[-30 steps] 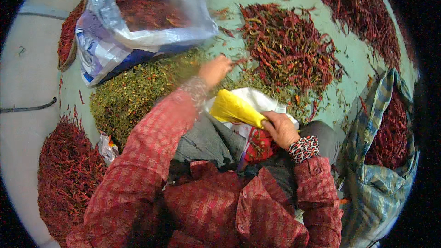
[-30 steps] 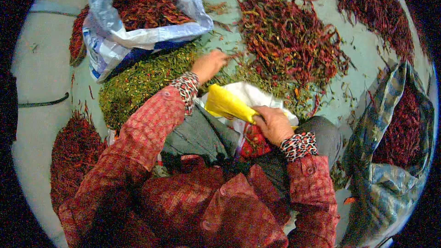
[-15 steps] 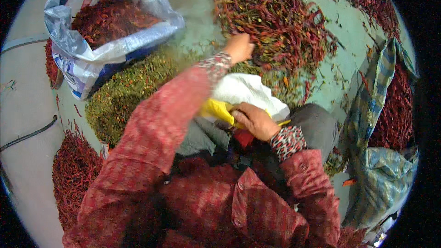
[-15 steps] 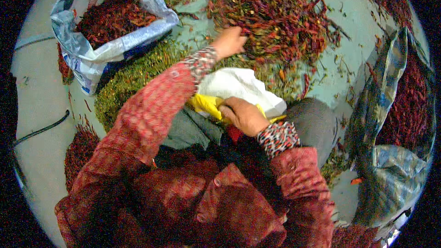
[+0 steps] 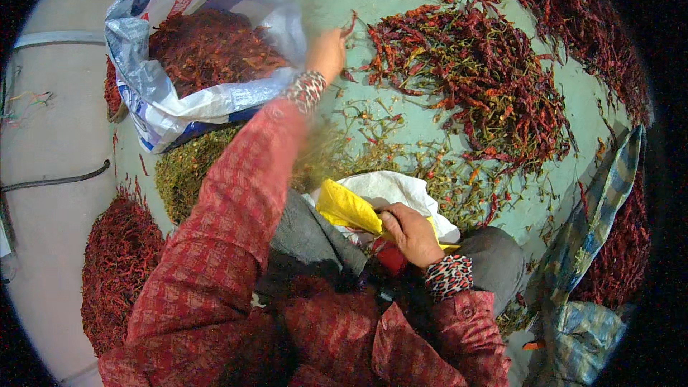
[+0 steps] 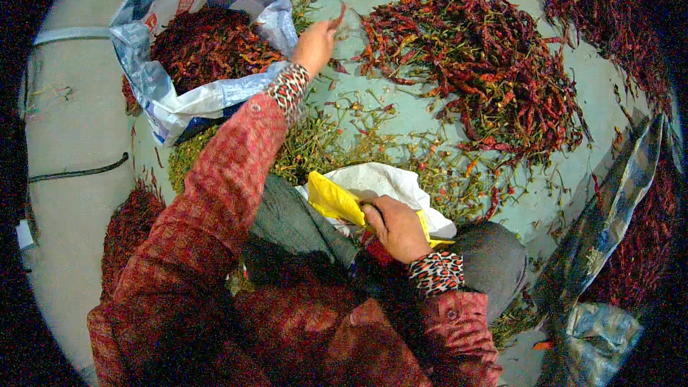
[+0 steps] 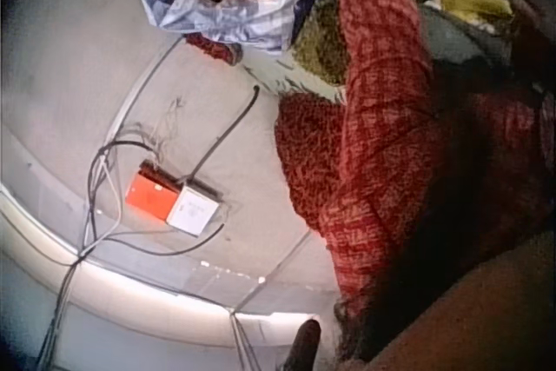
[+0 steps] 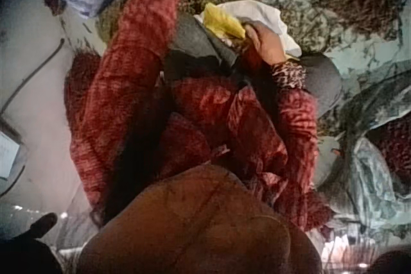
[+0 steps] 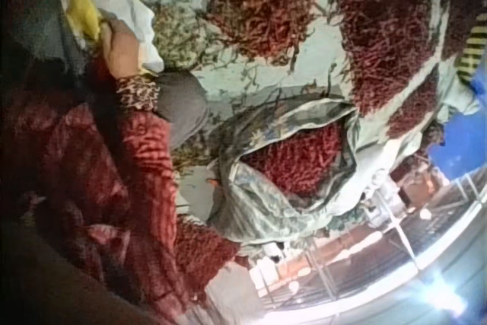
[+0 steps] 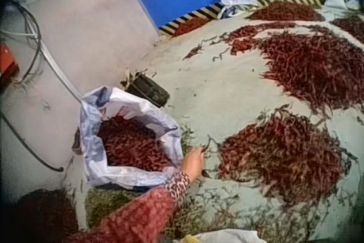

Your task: The person sits on the floor and manually removes stems from dried red chili peppers. They pick up peppers from a large pile, detach the stems by hand, and place the cleaned peppers into a nearby bag while discarding the stems.

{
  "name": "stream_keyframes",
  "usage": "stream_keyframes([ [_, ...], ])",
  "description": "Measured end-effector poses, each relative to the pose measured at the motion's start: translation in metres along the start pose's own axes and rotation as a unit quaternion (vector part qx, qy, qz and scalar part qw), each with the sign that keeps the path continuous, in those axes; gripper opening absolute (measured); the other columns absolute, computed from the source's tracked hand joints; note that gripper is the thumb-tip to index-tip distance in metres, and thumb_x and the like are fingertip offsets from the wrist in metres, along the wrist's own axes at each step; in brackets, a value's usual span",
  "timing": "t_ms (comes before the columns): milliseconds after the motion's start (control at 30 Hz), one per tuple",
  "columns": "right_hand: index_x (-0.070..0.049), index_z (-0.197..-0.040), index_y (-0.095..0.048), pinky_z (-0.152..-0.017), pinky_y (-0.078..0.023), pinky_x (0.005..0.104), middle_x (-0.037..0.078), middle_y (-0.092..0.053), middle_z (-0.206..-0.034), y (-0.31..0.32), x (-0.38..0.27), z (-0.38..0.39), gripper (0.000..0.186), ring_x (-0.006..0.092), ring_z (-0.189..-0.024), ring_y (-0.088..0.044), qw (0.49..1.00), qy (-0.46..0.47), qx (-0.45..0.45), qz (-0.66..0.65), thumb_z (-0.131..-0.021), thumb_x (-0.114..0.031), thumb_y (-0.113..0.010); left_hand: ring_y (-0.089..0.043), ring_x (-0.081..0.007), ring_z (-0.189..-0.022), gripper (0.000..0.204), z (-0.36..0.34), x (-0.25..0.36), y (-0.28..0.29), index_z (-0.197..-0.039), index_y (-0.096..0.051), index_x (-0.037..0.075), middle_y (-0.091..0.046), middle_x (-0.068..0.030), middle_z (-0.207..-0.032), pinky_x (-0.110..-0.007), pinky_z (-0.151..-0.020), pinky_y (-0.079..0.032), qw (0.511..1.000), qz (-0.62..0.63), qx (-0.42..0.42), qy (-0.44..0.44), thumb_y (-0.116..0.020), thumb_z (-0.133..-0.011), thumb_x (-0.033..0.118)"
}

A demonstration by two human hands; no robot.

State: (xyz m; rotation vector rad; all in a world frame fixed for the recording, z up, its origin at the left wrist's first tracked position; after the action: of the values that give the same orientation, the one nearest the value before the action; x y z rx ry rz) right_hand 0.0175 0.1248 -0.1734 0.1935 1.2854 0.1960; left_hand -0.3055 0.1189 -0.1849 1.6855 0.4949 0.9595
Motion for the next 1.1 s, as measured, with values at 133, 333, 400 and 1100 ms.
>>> stream_keyframes([
  [133, -0.002, -0.093, -0.053, -0.069, -0.041, 0.0393, 0.017, -0.055, -0.082, 0.006, 0.007, -0.003, 0.025, 0.0347, -0.079, -0.051, 1.000, -0.008, 0.015, 0.017, -0.083, -0.024, -0.045, -0.056, -0.0340, -0.081, 0.020, -0.025, -0.030, -0.020, -0.088, -0.055, -0.001, -0.057, -0.0204, -0.086, -0.041, -0.067, -0.046, 0.969, -0.191, -0.123, 0.094, -0.047, -0.076, 0.013],
  [333, -0.001, -0.093, -0.054, -0.070, -0.042, 0.0390, 0.018, -0.056, -0.087, 0.008, 0.016, -0.008, 0.027, 0.0355, -0.081, -0.053, 0.999, -0.024, 0.032, -0.017, -0.084, -0.024, -0.044, -0.053, -0.0316, -0.091, 0.025, 0.014, 0.023, -0.061, -0.096, -0.053, 0.000, -0.053, -0.0201, -0.100, -0.039, -0.076, -0.044, 0.987, -0.044, -0.155, -0.019, -0.045, -0.079, 0.015],
  [400, -0.001, -0.094, -0.054, -0.071, -0.042, 0.0389, 0.018, -0.056, -0.087, 0.009, 0.013, -0.009, 0.028, 0.0356, -0.081, -0.052, 0.999, -0.026, 0.031, -0.024, -0.084, -0.025, -0.043, -0.046, -0.0317, -0.101, 0.033, 0.040, 0.073, -0.047, -0.107, -0.044, -0.001, -0.044, -0.0200, -0.113, -0.040, -0.083, -0.039, 0.979, 0.097, -0.087, -0.157, -0.047, -0.078, 0.014],
  [1100, -0.002, -0.092, -0.054, -0.068, -0.042, 0.0393, 0.018, -0.056, -0.083, 0.011, 0.017, -0.007, 0.024, 0.0352, -0.078, -0.052, 0.998, -0.020, 0.045, -0.036, -0.082, -0.022, -0.047, -0.036, -0.0384, -0.107, 0.041, 0.050, 0.011, -0.011, -0.112, -0.040, -0.002, -0.035, -0.0216, -0.119, -0.042, -0.092, -0.029, 0.993, -0.088, 0.081, 0.011, -0.050, -0.077, 0.017],
])
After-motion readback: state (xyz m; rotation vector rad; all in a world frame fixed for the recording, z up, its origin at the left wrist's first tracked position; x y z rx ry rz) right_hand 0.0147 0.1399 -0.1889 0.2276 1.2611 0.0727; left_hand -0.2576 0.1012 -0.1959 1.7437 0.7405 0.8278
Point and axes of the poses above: each hand's wrist, its own z-axis away from the middle knuckle, its own y-axis out of the back of the hand, x = y × z, the point moved 10 cm from there along -z, towards the middle knuckle
